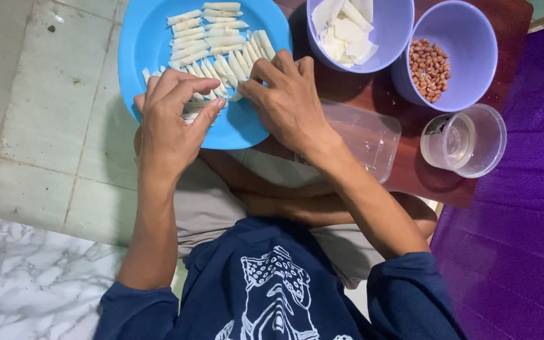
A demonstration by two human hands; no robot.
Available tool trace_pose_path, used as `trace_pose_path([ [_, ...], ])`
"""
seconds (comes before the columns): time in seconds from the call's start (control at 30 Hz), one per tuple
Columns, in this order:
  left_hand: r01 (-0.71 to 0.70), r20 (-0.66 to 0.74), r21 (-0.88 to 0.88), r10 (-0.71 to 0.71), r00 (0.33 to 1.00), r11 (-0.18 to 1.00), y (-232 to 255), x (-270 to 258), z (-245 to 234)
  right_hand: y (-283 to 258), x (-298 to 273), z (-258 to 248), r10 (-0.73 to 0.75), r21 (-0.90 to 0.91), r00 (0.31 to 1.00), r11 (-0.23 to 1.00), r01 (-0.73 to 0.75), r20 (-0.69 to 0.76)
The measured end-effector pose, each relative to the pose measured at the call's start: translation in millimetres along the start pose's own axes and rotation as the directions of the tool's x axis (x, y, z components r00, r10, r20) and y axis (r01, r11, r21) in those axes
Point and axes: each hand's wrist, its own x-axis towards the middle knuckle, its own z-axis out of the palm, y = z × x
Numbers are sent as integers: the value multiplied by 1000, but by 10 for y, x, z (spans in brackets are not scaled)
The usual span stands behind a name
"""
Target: A person is manually preparing peanut rolls by wrapping individual peanuts in small square wrappers and rolling them into thin cylinders.
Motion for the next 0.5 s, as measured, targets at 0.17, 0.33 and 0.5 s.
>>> trace_pose_path([
  [0.17, -2, 3, 7, 2, 1000, 1000, 37, 7, -13, 28, -34, -134, 34, 2, 999, 999, -34, 30],
  [0.33, -34, 3, -20, 34, 999, 999, 75, 28, 20, 16, -167, -418, 112, 75, 993, 991, -113, 23],
  [0.5, -36, 55, -111, 43, 998, 993, 133, 93, 123, 67, -477, -559, 214, 146, 977, 966, -214, 19],
])
